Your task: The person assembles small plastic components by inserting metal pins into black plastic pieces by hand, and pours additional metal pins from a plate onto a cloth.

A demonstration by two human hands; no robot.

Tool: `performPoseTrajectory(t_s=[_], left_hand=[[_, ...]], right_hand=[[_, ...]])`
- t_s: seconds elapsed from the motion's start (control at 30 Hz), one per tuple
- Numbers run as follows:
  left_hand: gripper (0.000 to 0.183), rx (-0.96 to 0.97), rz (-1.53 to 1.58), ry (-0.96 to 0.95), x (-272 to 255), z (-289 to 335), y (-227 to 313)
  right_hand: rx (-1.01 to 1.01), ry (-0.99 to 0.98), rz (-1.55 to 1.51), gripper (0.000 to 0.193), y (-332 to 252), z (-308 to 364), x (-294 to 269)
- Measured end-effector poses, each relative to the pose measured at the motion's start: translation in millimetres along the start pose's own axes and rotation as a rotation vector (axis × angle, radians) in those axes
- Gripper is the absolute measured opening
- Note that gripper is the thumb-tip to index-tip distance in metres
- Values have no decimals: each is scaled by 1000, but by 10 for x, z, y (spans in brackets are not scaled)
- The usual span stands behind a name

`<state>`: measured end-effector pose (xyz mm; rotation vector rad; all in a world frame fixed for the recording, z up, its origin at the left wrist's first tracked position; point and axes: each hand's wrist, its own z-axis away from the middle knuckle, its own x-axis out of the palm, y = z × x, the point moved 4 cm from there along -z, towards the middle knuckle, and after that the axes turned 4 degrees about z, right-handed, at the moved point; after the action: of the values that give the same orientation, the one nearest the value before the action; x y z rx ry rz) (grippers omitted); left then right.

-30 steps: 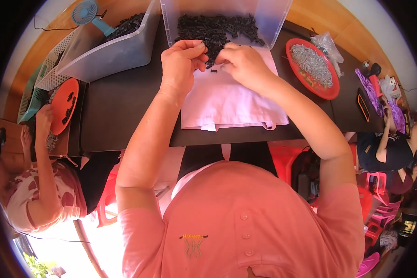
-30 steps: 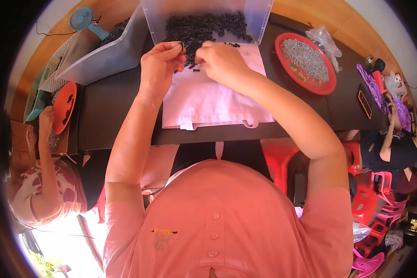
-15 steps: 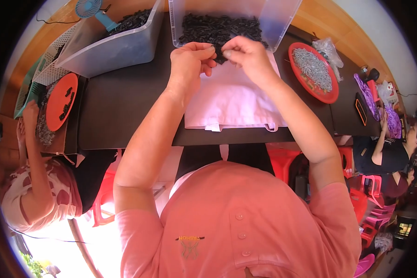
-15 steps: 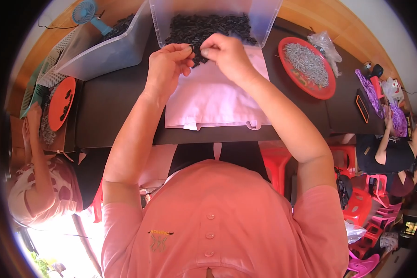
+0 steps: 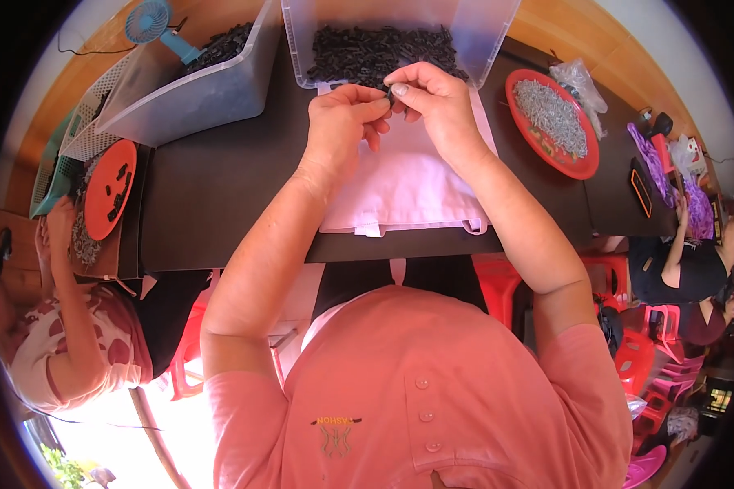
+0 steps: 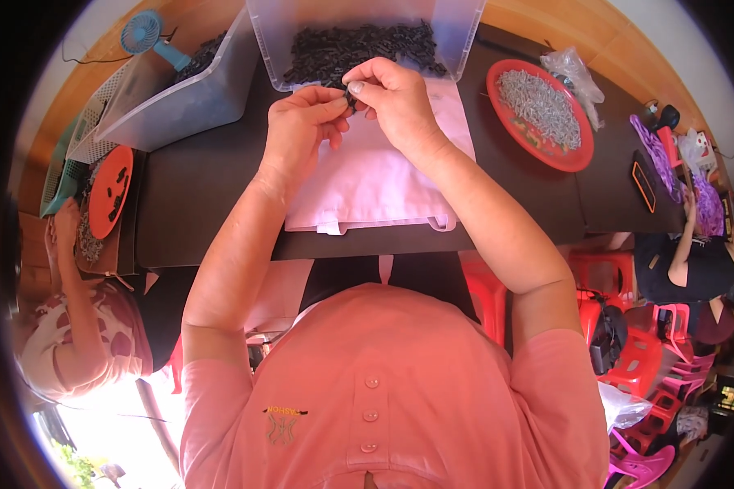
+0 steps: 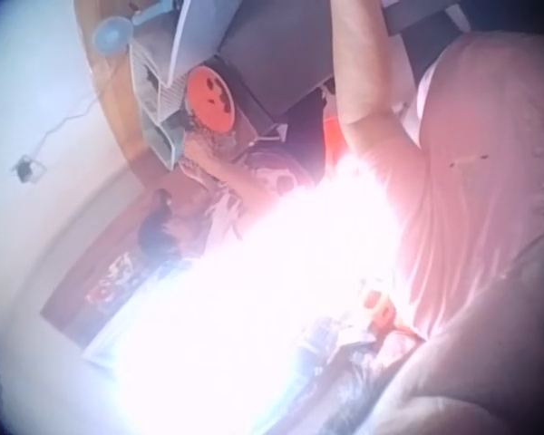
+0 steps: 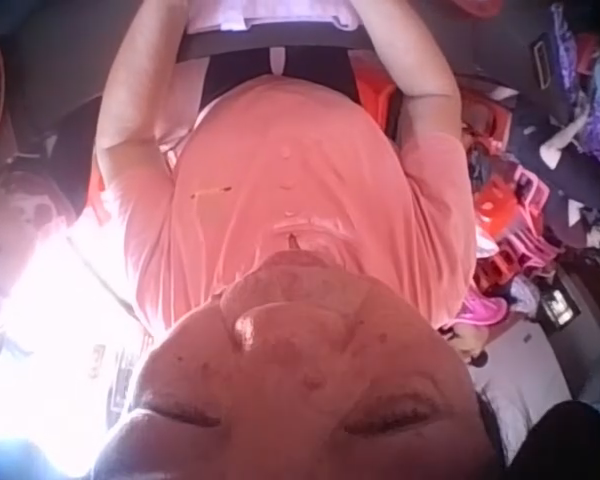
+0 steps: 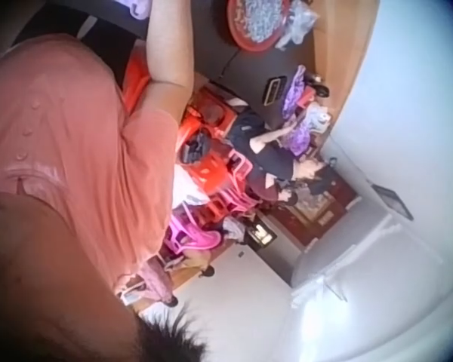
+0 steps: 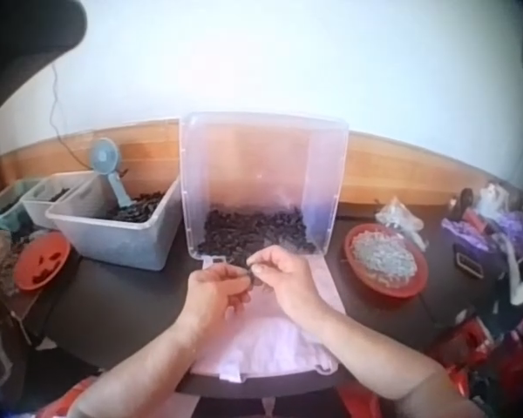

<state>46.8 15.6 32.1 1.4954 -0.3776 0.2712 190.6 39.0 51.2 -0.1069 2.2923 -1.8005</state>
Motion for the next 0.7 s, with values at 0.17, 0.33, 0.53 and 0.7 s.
performPoseTrajectory(t_s=[0.17, 0.33, 0.53, 0.7], left_hand=[[10, 34, 33, 24, 29, 19, -5], [12, 47, -45, 18, 37, 33, -27], [10, 76, -80, 43, 54, 67, -15], [9, 102, -69, 53, 59, 86, 1]], right_hand=[[-111, 42, 135, 8, -3, 32, -5], [-458, 181, 519, 7, -101, 89, 18], [-497, 243, 531, 9, -87, 146, 74], [-192, 80, 261, 12, -57, 114, 32]])
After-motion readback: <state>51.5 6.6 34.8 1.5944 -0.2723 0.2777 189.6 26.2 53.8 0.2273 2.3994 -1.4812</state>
